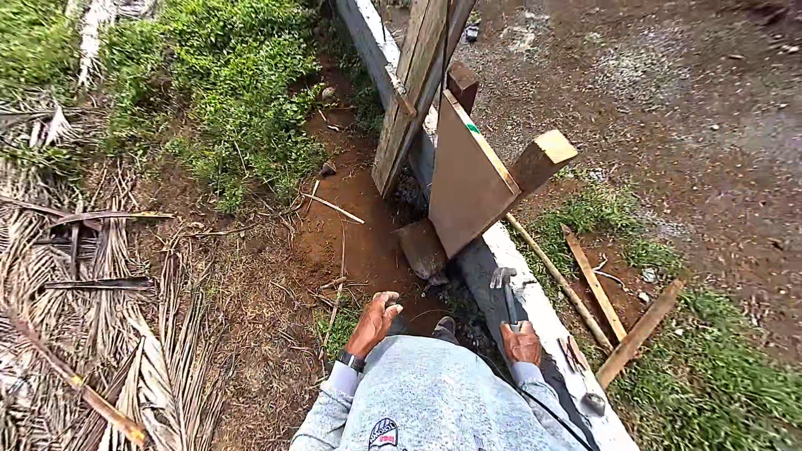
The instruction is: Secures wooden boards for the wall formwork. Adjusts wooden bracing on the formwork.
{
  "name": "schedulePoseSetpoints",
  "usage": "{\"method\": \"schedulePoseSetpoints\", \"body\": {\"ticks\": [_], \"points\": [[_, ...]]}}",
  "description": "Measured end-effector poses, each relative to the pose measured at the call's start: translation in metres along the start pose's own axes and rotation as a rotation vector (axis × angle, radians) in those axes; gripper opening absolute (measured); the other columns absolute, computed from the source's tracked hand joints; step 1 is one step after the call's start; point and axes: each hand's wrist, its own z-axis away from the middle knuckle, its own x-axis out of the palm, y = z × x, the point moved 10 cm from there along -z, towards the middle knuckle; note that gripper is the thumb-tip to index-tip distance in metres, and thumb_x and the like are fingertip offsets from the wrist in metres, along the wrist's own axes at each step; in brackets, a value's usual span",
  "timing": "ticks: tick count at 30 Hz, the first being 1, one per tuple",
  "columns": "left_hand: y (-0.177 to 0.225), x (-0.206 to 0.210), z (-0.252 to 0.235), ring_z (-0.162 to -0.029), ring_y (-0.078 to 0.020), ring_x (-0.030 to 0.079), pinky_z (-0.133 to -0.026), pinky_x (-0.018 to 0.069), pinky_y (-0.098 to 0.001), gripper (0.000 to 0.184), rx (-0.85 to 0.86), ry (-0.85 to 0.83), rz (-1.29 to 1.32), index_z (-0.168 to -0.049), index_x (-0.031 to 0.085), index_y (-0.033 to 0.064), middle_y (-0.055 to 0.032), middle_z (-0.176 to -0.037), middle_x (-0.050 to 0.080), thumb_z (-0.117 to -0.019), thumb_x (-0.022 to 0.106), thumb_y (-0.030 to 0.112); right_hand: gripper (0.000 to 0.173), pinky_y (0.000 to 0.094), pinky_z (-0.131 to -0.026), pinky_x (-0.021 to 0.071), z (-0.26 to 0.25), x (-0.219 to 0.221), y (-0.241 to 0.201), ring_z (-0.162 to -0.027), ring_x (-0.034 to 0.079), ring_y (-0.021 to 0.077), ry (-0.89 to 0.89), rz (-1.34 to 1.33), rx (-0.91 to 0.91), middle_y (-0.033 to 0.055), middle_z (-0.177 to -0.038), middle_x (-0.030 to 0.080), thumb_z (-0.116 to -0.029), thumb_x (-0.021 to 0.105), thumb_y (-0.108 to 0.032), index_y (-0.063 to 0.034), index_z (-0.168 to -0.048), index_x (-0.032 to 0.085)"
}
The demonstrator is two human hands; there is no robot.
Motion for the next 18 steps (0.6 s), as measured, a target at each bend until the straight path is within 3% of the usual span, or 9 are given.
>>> {"method": "schedulePoseSetpoints", "body": {"ticks": [5,10,14,18], "points": [[-0.024,-0.037,0.001,-0.105,-0.0122,0.069,-0.098,0.0562,-0.0366,0.037,0.034,0.011,0.063,-0.134,0.063,0.011,-0.0052,-0.121,0.07,-0.1028,0.059,0.029,0.042,0.0658,-0.094,0.0514,0.044,0.061,0.009,-0.109,0.068,0.0452,-0.111,0.068,0.041,0.028,-0.113,0.07,-0.1002,0.064,-0.035,0.0005,-0.121,0.065],[-0.078,-0.094,-0.009,-0.105,-0.0116,0.069,-0.098,0.0559,-0.0369,0.037,0.009,0.004,0.09,-0.134,0.063,0.0114,-0.0045,-0.117,0.072,-0.1031,0.058,0.03,0.042,0.0645,-0.092,0.0524,0.069,0.11,-0.011,-0.107,0.069,0.0423,-0.155,0.12,0.061,0.0249,-0.108,0.072,-0.0974,0.068,-0.039,-0.0019,-0.117,0.067],[-0.119,-0.163,-0.014,-0.108,-0.0119,0.069,-0.1,0.0555,-0.0391,0.035,-0.015,0.046,0.08,-0.134,0.064,0.0131,-0.0039,-0.12,0.071,-0.1024,0.06,0.029,0.045,0.0649,-0.094,0.0511,0.081,0.129,-0.066,-0.109,0.067,0.0434,-0.146,0.106,0.053,0.026,-0.11,0.071,-0.0985,0.066,-0.043,-0.0012,-0.116,0.068],[-0.126,-0.252,-0.042,-0.107,-0.0103,0.069,-0.097,0.0576,-0.0375,0.035,0.016,0.119,0.103,-0.134,0.063,0.015,-0.0014,-0.12,0.072,-0.1025,0.061,0.03,0.044,0.0656,-0.095,0.0509,0.072,0.131,-0.144,-0.109,0.067,0.0429,-0.128,0.046,0.002,0.0243,-0.11,0.071,-0.0968,0.067,-0.043,-0.0034,-0.117,0.068]]}}
